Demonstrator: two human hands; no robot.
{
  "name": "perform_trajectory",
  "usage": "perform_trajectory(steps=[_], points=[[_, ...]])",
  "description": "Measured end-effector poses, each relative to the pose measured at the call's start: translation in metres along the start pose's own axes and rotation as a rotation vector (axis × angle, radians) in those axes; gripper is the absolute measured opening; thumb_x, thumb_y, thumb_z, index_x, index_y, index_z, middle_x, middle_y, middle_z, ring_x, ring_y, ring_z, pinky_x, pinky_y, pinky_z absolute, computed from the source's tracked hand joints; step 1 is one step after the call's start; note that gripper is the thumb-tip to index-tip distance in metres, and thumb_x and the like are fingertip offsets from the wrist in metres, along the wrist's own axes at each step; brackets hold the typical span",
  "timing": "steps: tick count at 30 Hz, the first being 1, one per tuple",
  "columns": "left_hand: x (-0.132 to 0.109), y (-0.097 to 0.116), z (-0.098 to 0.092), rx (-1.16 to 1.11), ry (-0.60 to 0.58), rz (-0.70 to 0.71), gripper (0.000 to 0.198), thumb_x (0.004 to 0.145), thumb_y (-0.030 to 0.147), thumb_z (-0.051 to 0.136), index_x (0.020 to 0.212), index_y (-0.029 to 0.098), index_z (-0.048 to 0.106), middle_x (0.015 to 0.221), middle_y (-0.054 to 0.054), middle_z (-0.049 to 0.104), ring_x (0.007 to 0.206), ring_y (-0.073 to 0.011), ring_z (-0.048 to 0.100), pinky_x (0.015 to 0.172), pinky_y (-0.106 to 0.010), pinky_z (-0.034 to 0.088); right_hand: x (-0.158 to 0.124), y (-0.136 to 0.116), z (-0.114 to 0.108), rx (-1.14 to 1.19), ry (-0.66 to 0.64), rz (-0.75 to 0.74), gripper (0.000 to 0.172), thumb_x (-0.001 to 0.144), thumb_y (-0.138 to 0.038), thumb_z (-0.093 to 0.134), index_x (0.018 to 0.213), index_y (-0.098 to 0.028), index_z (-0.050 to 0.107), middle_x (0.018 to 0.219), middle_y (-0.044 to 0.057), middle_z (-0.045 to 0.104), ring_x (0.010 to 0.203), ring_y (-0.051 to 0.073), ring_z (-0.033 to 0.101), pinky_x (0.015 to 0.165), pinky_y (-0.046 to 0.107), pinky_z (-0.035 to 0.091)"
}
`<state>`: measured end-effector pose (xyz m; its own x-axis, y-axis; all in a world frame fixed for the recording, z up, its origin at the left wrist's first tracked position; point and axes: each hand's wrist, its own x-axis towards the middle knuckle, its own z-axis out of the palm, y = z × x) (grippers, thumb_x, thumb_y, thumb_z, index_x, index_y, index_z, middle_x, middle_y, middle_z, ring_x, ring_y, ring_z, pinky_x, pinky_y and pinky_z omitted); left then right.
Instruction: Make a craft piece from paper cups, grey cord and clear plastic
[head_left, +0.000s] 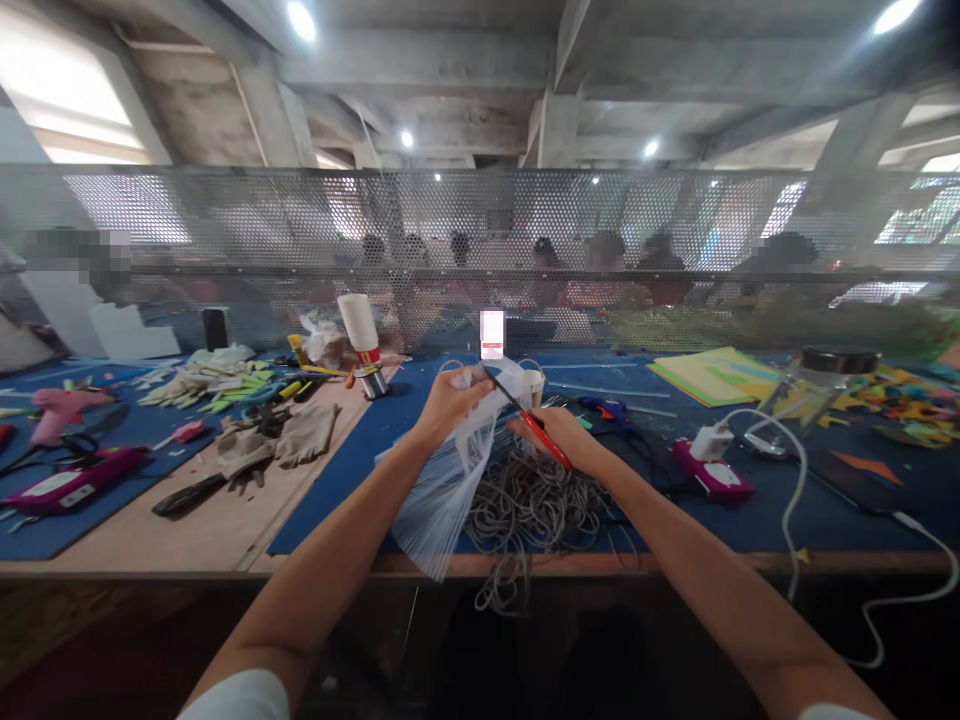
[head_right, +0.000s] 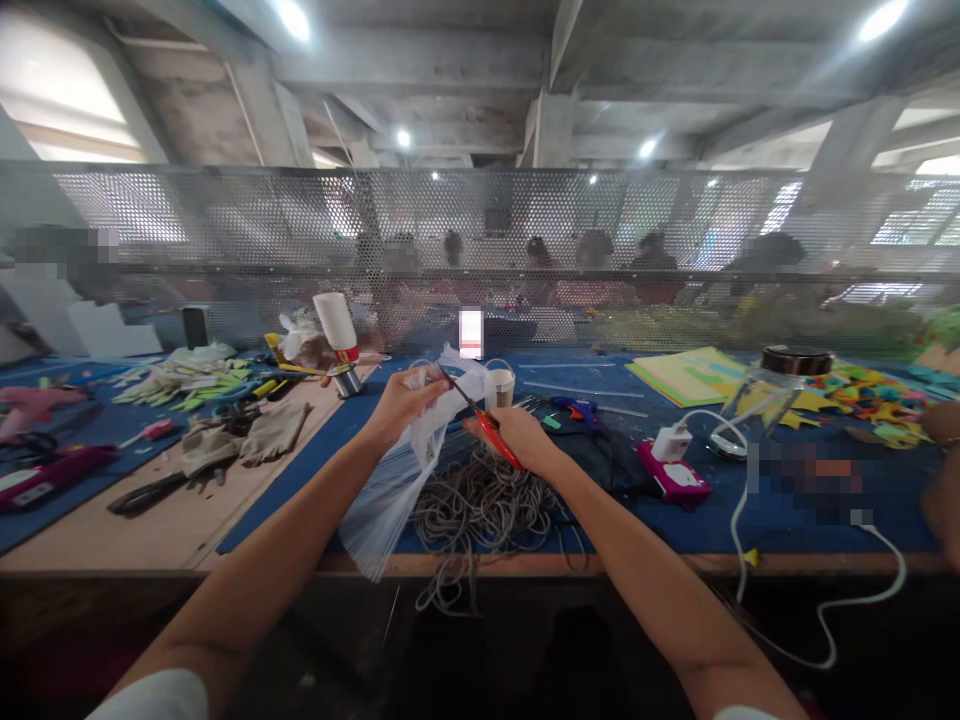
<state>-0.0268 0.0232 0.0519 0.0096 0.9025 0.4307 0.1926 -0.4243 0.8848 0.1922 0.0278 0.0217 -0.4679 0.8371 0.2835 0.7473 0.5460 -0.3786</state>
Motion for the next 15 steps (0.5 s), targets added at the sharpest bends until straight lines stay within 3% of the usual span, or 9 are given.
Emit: perform_trajectory(steps=[7,15], points=[[0.000,0.004,0.001,-0.006,0.011,-0.009,0.026,0.076,0.041,0.076,0.077,0.016,0.071,0.051,0.003,0.052,0.045,-0.0084,0.043,0.045,-0.022,0.028,-0.001,-0.003,-0.001,0.039,0.020,-0.006,0.050,0.097,-0.060,0.052,0.067,-0.020,0.057,0.065,0.005,0.064,0.065,0.018,0.060,0.063,0.026,0.036],[0.000,0.011,-0.007,-0.054,0.075,-0.022,0.026,0.077,0.040,0.075,0.078,0.014,0.073,0.054,0.002,0.054,0.050,-0.0091,0.045,0.049,-0.022,0.031,0.001,-0.003,-0.006,0.269,0.142,0.042,0.049,0.089,-0.065,0.056,0.069,-0.020,0.059,0.058,0.000,0.056,0.058,0.016,0.053,0.057,0.026,0.036]])
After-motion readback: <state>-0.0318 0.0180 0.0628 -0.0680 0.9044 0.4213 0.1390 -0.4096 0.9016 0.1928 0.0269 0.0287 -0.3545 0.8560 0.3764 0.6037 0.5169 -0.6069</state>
